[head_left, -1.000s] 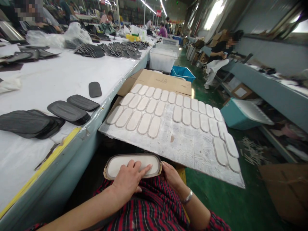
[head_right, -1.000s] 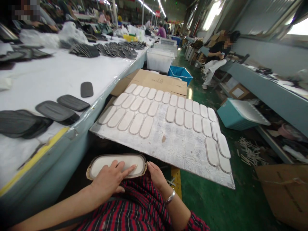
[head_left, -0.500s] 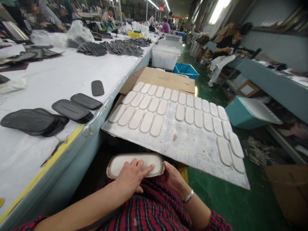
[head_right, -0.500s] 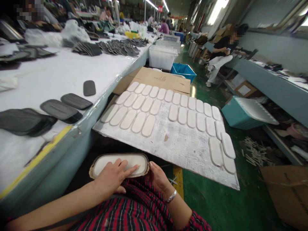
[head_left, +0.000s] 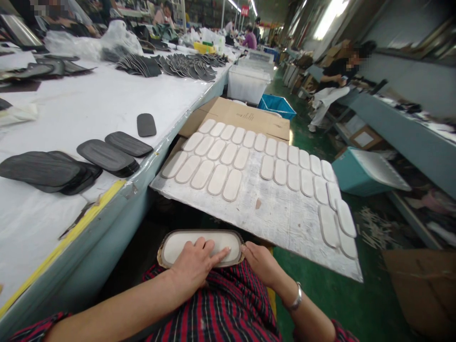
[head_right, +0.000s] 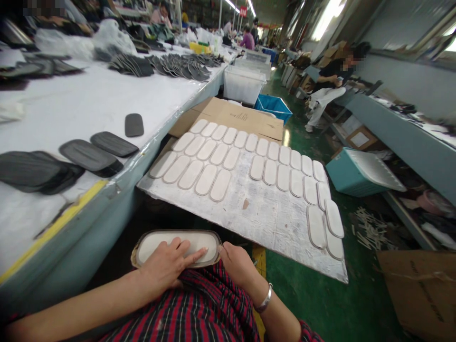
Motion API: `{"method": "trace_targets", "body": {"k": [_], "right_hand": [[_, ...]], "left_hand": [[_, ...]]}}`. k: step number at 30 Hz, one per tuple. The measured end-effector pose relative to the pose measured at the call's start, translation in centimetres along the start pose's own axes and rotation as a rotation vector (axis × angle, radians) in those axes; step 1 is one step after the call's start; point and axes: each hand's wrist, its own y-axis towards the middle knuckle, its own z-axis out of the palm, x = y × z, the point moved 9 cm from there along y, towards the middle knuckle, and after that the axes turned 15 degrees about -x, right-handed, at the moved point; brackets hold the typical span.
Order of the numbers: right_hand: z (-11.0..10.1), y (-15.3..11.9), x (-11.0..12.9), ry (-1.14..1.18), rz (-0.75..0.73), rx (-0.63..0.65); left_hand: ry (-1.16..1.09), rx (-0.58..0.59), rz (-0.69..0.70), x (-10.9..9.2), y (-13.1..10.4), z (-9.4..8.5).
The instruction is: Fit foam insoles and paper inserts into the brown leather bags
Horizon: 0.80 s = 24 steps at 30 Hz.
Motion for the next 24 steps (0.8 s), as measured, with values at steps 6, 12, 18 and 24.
{"method": "trace_targets", "body": {"k": [6,12,18,24], "right_hand": [[0.0,1.5,1.9,-0.311,-0.141,-0.016],[0.6,2.6,0.9,0.106,-0.032,0.104],[4.7,0.3,-2.6,0.908,0.378,0.321],[7.3,0.3,-2.6,1.244,0.428,0.249]], "left_hand": [[0.018,-0.032,-0.016,0.5,-0.1,0.4],[0.026,-0.029,-0.016,0.9,0.1,0.3],[0.018,-0.03,-0.009,0.8,0.4,0.5],[0.022,0.004,0.008,1.0,0.4,0.4]]}}
